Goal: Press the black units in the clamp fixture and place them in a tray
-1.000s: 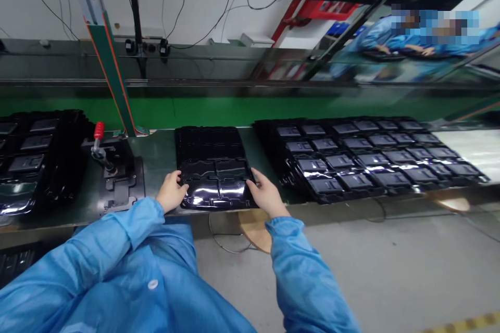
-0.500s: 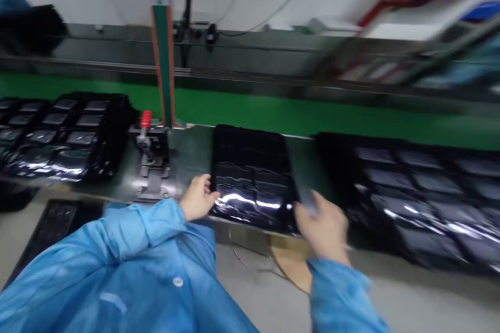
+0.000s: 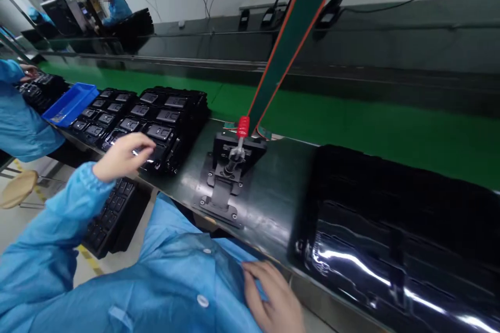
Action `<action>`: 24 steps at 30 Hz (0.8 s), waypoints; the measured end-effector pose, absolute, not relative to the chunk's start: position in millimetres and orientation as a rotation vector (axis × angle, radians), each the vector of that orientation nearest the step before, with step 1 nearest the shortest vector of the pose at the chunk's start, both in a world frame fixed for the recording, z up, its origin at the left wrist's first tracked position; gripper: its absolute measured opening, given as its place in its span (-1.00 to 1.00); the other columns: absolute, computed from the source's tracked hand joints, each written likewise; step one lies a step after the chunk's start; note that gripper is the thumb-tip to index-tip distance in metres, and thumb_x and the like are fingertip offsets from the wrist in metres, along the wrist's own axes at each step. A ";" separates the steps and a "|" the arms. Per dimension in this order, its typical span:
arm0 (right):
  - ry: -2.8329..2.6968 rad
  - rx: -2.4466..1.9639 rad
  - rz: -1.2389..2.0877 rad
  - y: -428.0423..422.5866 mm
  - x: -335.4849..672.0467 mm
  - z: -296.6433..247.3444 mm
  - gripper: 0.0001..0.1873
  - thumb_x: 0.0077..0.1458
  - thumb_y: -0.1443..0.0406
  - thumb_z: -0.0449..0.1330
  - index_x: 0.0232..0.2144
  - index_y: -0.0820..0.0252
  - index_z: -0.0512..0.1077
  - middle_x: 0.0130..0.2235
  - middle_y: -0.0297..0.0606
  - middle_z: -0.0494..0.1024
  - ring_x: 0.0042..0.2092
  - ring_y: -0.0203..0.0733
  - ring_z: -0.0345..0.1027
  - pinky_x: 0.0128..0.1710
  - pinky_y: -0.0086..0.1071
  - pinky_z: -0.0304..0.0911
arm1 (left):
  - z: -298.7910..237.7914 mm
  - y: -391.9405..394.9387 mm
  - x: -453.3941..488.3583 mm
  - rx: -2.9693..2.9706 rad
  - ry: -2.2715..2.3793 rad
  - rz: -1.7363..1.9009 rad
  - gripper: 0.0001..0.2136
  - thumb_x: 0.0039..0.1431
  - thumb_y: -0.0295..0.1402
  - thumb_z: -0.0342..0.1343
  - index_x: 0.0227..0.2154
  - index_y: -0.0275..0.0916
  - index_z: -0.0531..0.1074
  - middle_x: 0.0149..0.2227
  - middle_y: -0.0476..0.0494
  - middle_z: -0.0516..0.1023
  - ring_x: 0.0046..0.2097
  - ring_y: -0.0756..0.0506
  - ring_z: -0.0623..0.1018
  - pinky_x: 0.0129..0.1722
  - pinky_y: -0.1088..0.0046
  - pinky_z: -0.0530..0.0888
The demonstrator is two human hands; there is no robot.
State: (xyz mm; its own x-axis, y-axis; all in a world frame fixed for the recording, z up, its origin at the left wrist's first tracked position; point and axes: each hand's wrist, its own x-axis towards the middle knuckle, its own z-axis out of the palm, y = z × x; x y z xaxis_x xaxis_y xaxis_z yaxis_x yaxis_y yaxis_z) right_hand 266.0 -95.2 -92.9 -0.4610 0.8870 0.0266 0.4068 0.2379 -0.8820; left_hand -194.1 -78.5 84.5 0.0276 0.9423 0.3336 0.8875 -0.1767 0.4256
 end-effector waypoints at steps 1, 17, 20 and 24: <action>-2.024 -1.105 1.157 -96.5 247.1 -87.1 -0.88 0.18 0.05 0.31 -0.24 -0.37 0.67 -0.23 -0.24 0.72 -0.18 0.31 0.66 -0.12 0.22 0.65 | 86.6 -66.3 -218.3 2.198 2.019 0.741 -0.80 0.40 -0.36 0.12 -0.05 -0.24 0.61 -0.05 -0.22 0.69 0.01 -0.16 0.64 0.14 0.24 0.55; -2.129 -0.973 0.889 -110.7 200.7 -74.7 -0.84 0.41 0.20 0.22 -0.16 0.03 0.62 -0.22 -0.28 0.73 -0.24 -0.17 0.70 -0.19 -0.47 0.62 | 84.0 39.3 -281.6 2.436 1.808 -0.237 -0.42 0.16 -0.26 0.32 0.27 -0.17 0.53 0.20 -0.23 0.63 0.22 -0.29 0.58 0.27 0.22 0.48; -2.111 -0.991 0.922 -112.4 201.1 -74.3 -0.85 0.40 0.24 0.22 -0.13 0.03 0.61 -0.20 -0.27 0.73 -0.20 -0.16 0.69 -0.16 -0.44 0.62 | 91.5 38.8 -279.9 2.455 1.819 -0.260 -0.43 0.14 -0.22 0.32 0.23 -0.21 0.56 0.17 -0.27 0.64 0.19 -0.28 0.60 0.25 0.24 0.49; -2.073 -0.998 0.949 -112.5 197.3 -73.6 -0.86 0.40 0.27 0.23 -0.14 0.04 0.61 -0.23 -0.27 0.71 -0.23 -0.17 0.67 -0.20 -0.41 0.61 | 108.0 20.6 -279.4 2.487 1.842 -0.175 -0.46 0.18 -0.14 0.26 0.19 -0.24 0.58 0.16 -0.25 0.65 0.18 -0.29 0.62 0.26 0.20 0.49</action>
